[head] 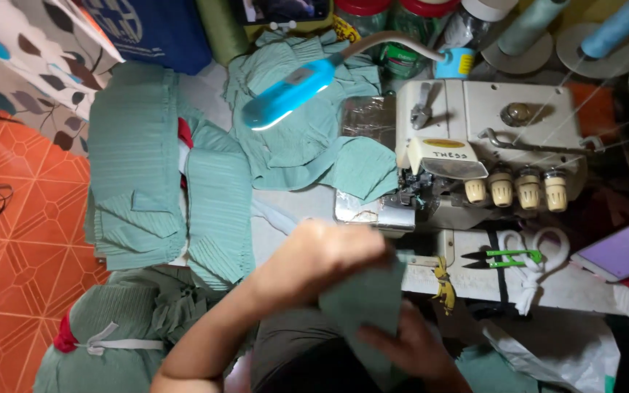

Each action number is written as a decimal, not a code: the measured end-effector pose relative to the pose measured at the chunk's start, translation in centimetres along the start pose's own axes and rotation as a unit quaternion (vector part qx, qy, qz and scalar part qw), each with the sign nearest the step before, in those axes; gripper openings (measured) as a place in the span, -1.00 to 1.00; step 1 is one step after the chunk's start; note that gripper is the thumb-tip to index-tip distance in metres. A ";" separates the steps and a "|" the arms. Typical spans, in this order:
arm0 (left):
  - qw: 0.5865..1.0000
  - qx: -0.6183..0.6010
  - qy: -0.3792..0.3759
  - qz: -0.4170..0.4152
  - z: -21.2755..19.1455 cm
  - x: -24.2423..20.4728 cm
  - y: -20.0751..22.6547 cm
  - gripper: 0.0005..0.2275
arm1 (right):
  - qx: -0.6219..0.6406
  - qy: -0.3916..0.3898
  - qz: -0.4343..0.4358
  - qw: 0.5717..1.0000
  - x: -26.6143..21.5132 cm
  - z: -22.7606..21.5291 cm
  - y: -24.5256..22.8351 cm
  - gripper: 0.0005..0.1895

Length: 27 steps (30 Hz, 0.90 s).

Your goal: Sorting and organizing pleated green fabric strips on a sewing table

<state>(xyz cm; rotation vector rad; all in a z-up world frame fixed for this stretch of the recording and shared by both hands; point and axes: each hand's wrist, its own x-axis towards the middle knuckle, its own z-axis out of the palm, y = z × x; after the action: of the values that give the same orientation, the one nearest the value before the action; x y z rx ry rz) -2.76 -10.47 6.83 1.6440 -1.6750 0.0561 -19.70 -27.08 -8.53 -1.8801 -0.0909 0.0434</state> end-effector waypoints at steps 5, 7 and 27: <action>0.974 0.149 -0.019 -0.169 6.7 0.1 -9.4 -0.90 | 0.382 0.105 0.118 0.910 3.5 0.6 1.9 -0.61; 0.969 0.180 -0.012 -0.171 7.4 0.3 -9.7 -0.92 | 0.405 0.112 0.127 0.898 3.4 0.6 1.5 -0.64; 0.927 0.350 0.105 -0.080 6.6 1.8 -9.8 -0.91 | 0.424 0.197 0.100 0.878 3.7 1.5 1.3 -0.66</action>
<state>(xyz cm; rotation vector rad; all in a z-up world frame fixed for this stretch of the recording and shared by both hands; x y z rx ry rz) 2.78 -17.09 -1.47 2.1894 -1.4230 0.8037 -16.09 -25.73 -10.13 -0.9782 0.3565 -0.1399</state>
